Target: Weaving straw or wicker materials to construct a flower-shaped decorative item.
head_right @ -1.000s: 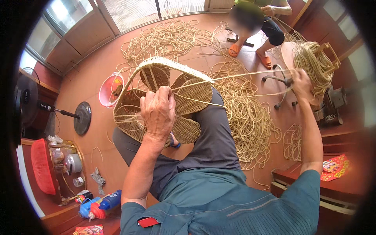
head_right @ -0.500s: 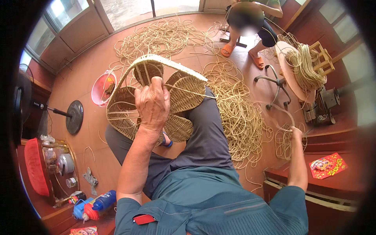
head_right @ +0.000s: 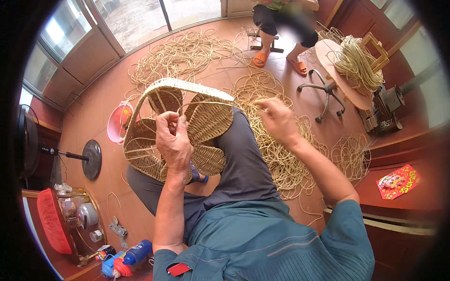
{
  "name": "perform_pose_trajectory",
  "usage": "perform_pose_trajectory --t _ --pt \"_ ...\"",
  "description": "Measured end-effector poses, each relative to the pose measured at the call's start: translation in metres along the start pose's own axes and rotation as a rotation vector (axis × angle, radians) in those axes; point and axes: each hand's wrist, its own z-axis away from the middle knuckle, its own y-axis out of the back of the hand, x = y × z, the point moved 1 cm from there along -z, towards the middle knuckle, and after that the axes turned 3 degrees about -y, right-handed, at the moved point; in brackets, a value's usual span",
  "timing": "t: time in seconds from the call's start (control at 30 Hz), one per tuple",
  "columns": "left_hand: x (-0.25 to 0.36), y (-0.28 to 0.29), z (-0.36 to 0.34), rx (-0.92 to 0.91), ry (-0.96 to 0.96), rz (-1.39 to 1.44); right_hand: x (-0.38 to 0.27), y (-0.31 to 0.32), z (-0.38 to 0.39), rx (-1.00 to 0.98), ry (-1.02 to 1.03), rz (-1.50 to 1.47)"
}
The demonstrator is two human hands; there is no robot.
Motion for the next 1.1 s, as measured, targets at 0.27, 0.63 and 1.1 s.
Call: perform_pose_trajectory --t 0.27,0.63,1.1 --pt "0.016 0.047 0.006 -0.149 0.407 0.795 -0.107 -0.128 -0.015 0.047 0.525 -0.031" --pt "-0.148 0.398 0.085 0.461 0.771 0.687 -0.103 -0.145 -0.027 0.212 0.538 -0.110" --pt "-0.206 0.708 0.346 0.441 1.175 -1.114 -0.103 -0.145 -0.024 0.335 0.449 -0.165"
